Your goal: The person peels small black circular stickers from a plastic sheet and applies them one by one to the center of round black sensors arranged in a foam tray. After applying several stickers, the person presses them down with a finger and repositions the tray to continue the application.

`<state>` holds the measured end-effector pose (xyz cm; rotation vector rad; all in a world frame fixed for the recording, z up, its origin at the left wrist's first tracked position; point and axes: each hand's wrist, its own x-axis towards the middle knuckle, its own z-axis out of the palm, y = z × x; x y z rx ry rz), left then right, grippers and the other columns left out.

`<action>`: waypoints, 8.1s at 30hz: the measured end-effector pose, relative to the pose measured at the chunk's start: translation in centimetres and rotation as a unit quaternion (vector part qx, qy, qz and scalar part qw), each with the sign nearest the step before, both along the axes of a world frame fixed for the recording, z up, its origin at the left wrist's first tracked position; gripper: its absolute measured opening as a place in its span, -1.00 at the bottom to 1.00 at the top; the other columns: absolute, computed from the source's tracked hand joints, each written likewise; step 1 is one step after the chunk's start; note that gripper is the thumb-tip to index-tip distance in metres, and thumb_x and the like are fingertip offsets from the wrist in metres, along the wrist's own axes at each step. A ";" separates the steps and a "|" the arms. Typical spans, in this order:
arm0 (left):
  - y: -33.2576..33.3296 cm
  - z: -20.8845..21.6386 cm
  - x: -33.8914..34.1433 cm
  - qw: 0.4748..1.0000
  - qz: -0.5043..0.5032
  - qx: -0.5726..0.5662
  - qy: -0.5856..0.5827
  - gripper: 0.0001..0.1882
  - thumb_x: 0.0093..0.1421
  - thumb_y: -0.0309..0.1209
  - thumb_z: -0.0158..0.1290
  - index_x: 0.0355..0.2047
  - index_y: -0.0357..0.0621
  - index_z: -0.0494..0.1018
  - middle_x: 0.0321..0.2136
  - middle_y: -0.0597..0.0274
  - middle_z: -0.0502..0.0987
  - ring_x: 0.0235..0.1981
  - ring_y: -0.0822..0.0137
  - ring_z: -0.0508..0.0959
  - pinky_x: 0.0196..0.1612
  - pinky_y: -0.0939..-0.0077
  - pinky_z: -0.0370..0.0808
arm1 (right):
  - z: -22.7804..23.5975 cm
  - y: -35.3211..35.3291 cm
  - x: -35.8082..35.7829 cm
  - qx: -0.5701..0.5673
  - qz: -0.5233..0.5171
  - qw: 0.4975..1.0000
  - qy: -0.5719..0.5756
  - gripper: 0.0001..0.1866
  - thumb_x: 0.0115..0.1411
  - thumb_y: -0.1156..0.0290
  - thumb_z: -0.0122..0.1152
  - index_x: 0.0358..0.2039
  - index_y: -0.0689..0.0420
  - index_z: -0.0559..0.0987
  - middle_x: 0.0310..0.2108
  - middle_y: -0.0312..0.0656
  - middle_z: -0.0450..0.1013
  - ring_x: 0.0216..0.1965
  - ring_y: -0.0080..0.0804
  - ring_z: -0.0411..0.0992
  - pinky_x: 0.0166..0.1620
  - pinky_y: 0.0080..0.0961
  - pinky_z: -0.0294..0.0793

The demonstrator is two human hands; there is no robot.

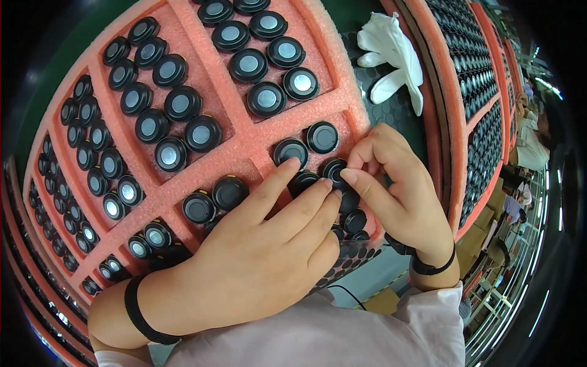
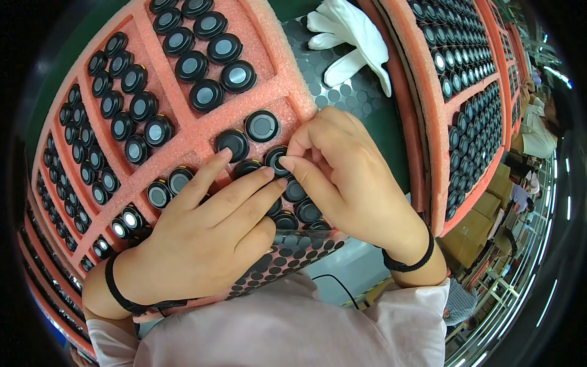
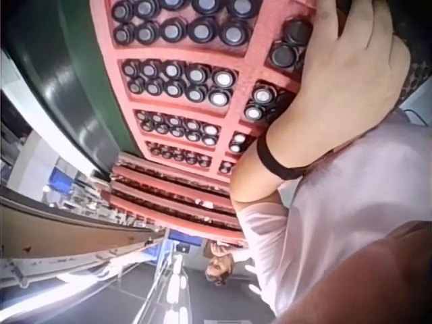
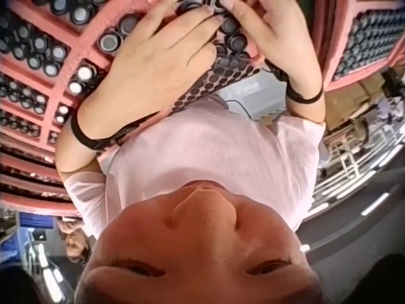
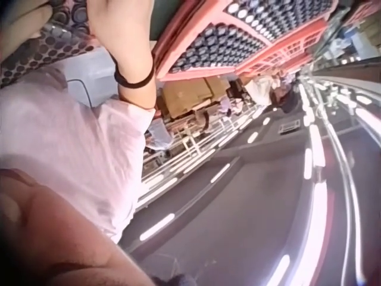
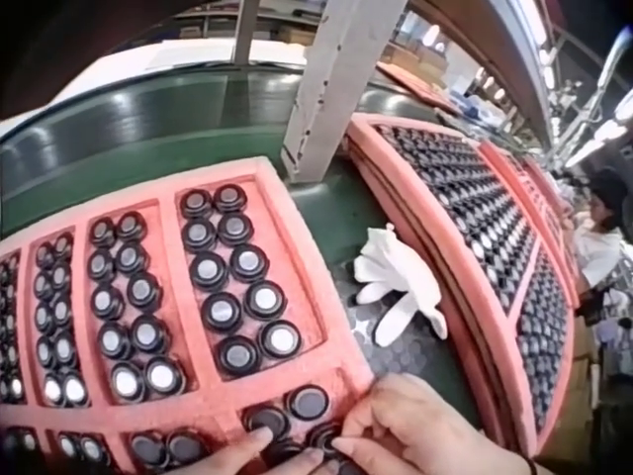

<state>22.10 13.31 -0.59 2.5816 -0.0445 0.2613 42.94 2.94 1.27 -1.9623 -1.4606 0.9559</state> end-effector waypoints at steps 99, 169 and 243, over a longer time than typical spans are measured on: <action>-8.2 1.8 -30.7 0.835 0.501 -0.018 -0.228 -0.59 0.08 -0.31 0.33 -0.13 -0.28 0.51 -0.32 0.08 0.49 -0.33 0.02 0.50 -0.26 0.17 0.45 | 6.9 8.5 -31.3 0.175 0.501 0.848 -0.022 -0.71 -0.04 0.62 0.47 -0.30 0.20 0.57 -0.30 -0.12 0.52 -0.25 -0.12 0.49 -0.16 -0.27 0.47; -4.8 -0.9 -31.3 0.864 0.497 -0.078 -0.026 -0.65 0.02 -0.15 0.28 -0.36 -0.16 0.52 0.18 0.04 0.50 0.28 -0.04 0.42 0.35 -0.50 0.05 | -0.2 17.4 -32.9 0.048 0.470 0.881 -0.026 -0.91 0.22 0.62 0.26 -0.29 0.26 0.52 -0.36 -0.20 0.29 -0.32 -0.36 0.34 -0.31 -0.48 0.37; -4.4 -0.6 -29.0 0.885 0.459 -0.028 -0.064 -0.66 0.19 -0.10 0.16 -0.36 -0.15 0.48 0.05 0.03 0.55 0.07 -0.04 0.53 0.23 -0.28 0.25 | 0.8 16.5 -28.6 0.050 0.482 0.875 0.001 -0.86 0.23 0.62 0.26 -0.22 0.25 0.50 -0.23 -0.18 0.30 -0.24 -0.35 0.38 -0.16 -0.50 0.46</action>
